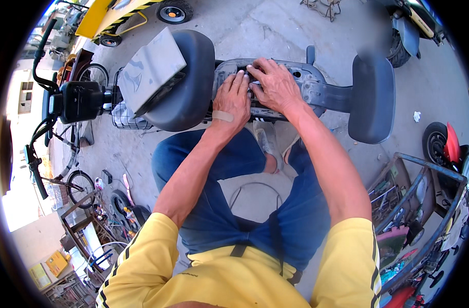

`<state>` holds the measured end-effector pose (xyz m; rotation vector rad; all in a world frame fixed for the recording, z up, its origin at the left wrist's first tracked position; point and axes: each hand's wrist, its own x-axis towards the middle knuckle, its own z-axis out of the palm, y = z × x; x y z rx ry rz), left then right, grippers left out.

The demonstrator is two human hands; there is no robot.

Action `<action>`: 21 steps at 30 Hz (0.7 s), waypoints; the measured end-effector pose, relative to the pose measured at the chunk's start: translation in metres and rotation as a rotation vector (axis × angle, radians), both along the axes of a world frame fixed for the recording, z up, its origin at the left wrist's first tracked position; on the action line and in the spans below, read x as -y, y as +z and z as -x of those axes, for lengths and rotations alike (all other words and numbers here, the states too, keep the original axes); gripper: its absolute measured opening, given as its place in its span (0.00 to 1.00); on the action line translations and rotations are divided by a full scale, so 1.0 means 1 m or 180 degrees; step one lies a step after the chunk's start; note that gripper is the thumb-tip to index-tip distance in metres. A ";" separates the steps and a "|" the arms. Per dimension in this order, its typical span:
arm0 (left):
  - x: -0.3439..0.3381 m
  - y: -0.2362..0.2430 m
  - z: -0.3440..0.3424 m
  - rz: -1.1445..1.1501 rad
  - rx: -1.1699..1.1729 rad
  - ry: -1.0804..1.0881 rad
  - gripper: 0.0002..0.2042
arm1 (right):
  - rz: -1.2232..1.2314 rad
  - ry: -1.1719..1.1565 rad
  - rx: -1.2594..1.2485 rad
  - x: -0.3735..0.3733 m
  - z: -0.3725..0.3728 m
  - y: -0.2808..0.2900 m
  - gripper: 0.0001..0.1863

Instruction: The person repairs the wiring under the seat of a mobility scooter, then reassembles the seat and backrest. The person manipulates wires and connectors under the seat, then places the seat cover and backrest back onto the scooter frame.

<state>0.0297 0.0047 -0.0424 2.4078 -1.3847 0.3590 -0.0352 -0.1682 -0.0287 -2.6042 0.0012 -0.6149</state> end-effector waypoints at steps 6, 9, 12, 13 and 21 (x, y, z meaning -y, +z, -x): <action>0.001 0.000 0.010 -0.0356 -0.0001 0.0124 0.25 | 0.0173 0.0012 -0.0252 0.002 0.000 -0.002 0.19; 0.010 -0.007 0.009 -0.0275 0.0222 0.0351 0.27 | 0.0116 0.0055 -0.0164 0.004 -0.005 -0.009 0.18; 0.011 -0.013 0.002 -0.0409 0.0128 0.0377 0.29 | -0.0346 0.0023 -0.0151 0.005 -0.003 -0.005 0.16; 0.011 -0.013 -0.001 -0.0396 0.0089 0.0356 0.29 | -0.0507 -0.0086 0.0037 0.007 0.001 -0.005 0.16; 0.010 -0.005 0.003 -0.0229 0.0003 0.0456 0.33 | 0.0167 -0.0614 0.0440 0.016 0.058 -0.009 0.16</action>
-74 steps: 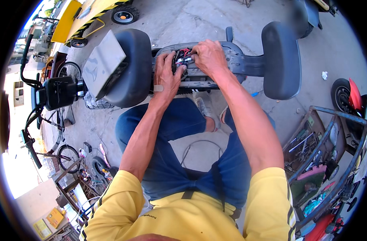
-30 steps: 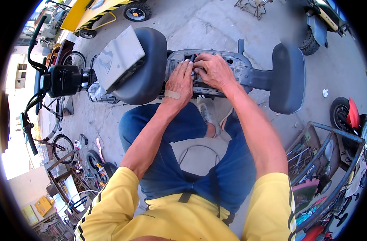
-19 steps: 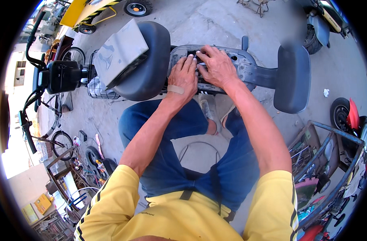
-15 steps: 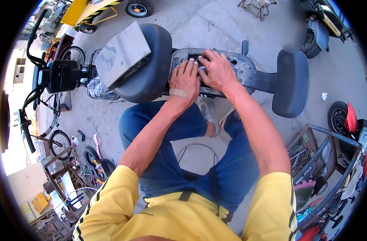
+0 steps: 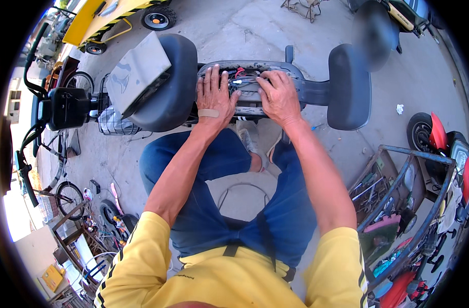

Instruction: The person repairs the wiring under the seat of a mobility scooter, then reassembles the seat and backrest. The person manipulates wires and connectors under the seat, then places the seat cover and backrest back onto the scooter frame.

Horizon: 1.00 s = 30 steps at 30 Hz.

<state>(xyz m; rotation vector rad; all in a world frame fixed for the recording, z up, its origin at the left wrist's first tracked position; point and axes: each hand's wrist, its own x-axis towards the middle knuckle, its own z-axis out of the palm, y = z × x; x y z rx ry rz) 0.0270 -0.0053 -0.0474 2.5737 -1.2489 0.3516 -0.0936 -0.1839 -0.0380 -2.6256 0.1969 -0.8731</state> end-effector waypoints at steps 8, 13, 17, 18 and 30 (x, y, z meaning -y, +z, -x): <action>0.013 -0.001 0.005 -0.0284 -0.0496 -0.0772 0.42 | -0.0342 -0.0033 0.0240 -0.004 0.001 -0.002 0.11; 0.021 -0.002 0.005 -0.0203 -0.0584 -0.0791 0.45 | -0.0533 0.0011 0.0231 0.001 0.002 0.003 0.08; 0.009 0.006 0.005 0.0010 -0.0428 -0.0700 0.42 | -0.0839 0.0083 0.0313 -0.006 0.006 0.017 0.11; 0.006 0.013 0.011 0.0033 -0.0332 -0.0825 0.42 | -0.0930 0.0112 0.0428 -0.011 0.008 0.021 0.11; -0.135 0.198 -0.011 0.0851 0.0519 -0.0309 0.53 | -0.5410 -0.0420 0.1007 -0.093 0.188 -0.018 0.15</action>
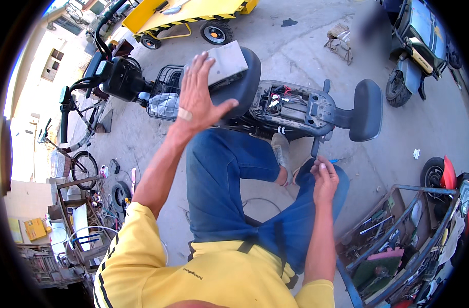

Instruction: The person repairs the wiring under the seat of a mobility scooter, then reassembles the seat and backrest. The person manipulates wires and connectors under the seat, then places the seat cover and backrest back onto the scooter frame.

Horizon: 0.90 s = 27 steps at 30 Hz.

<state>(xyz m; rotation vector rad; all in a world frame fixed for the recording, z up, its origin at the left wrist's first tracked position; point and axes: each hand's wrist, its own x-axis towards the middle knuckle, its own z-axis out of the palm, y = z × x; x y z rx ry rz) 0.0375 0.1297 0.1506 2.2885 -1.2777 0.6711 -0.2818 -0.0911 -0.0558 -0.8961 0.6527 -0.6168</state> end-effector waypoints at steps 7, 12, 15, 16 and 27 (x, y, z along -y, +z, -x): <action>-0.005 0.028 -0.093 -0.1480 -0.0863 0.0275 0.62 | -0.0473 0.0354 -0.0166 -0.004 -0.006 -0.004 0.18; 0.031 0.035 -0.035 -0.0813 -0.0343 -0.0338 0.59 | -0.0586 0.0255 -0.0054 -0.001 0.003 -0.009 0.19; 0.070 0.032 0.019 -0.0729 -0.0386 -0.1115 0.60 | -0.0581 0.0256 0.0027 0.000 0.006 -0.011 0.19; 0.084 0.026 0.032 -0.0775 -0.0357 -0.1342 0.61 | -0.0610 0.0246 -0.0003 0.001 0.006 -0.010 0.19; 0.147 -0.109 0.011 -0.2076 -0.0424 -0.0708 0.62 | -0.0757 0.0183 0.0027 0.001 0.005 -0.011 0.19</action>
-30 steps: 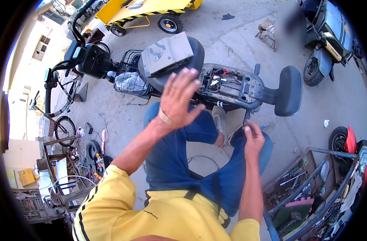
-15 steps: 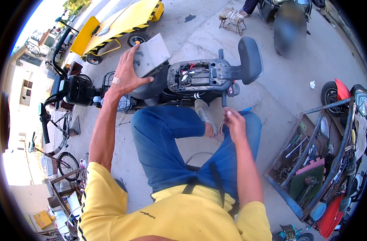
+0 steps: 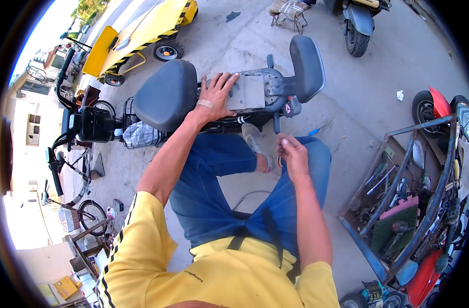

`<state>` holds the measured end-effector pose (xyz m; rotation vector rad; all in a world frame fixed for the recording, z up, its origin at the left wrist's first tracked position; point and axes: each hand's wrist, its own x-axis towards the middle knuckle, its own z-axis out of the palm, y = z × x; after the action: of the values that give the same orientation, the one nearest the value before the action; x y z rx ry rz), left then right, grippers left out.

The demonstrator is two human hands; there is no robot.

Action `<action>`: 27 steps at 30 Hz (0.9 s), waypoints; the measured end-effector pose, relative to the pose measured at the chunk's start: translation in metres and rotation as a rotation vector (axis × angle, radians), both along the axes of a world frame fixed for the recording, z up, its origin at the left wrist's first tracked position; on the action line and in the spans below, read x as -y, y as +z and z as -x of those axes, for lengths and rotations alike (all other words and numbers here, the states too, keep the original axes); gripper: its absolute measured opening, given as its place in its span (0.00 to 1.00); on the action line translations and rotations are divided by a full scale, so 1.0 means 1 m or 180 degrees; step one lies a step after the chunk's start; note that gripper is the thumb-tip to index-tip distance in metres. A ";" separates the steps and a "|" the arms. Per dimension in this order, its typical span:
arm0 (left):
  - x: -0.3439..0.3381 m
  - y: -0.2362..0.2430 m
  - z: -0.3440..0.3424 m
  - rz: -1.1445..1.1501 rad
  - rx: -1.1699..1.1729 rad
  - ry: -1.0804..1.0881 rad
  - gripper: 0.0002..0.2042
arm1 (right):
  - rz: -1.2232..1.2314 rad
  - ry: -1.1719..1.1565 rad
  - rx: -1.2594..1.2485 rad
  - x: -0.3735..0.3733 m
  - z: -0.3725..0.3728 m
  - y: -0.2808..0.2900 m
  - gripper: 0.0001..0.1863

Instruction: The person repairs the wiring under the seat of a mobility scooter, then reassembles the seat and backrest. The person manipulates wires and connectors under the seat, then places the seat cover and backrest back onto the scooter frame.

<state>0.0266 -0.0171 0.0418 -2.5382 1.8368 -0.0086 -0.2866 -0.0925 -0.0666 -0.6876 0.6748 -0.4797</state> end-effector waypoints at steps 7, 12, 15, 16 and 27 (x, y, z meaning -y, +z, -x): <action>-0.005 -0.013 -0.002 -0.0032 -0.0352 0.0556 0.63 | -0.0084 0.0068 -0.0072 0.005 -0.008 -0.001 0.20; -0.029 -0.008 0.052 0.0868 -0.0260 -0.0343 0.51 | -0.0008 0.0158 -0.0113 0.006 -0.011 -0.008 0.22; -0.044 -0.029 0.087 0.0907 -0.0548 -0.0730 0.44 | 0.0166 0.0306 -0.0267 0.002 -0.017 0.001 0.22; -0.049 -0.031 0.094 0.0924 -0.0700 -0.0588 0.43 | 0.0237 0.0425 -0.0270 0.002 -0.019 -0.001 0.22; -0.060 -0.058 0.051 0.1848 -0.1857 0.1816 0.40 | 0.2153 -0.0004 -0.1036 0.015 -0.076 0.043 0.27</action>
<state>-0.0246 0.0426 -0.0160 -3.7189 1.2487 0.2645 -0.2105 -0.1074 -0.0237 -1.4244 0.8218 -0.6097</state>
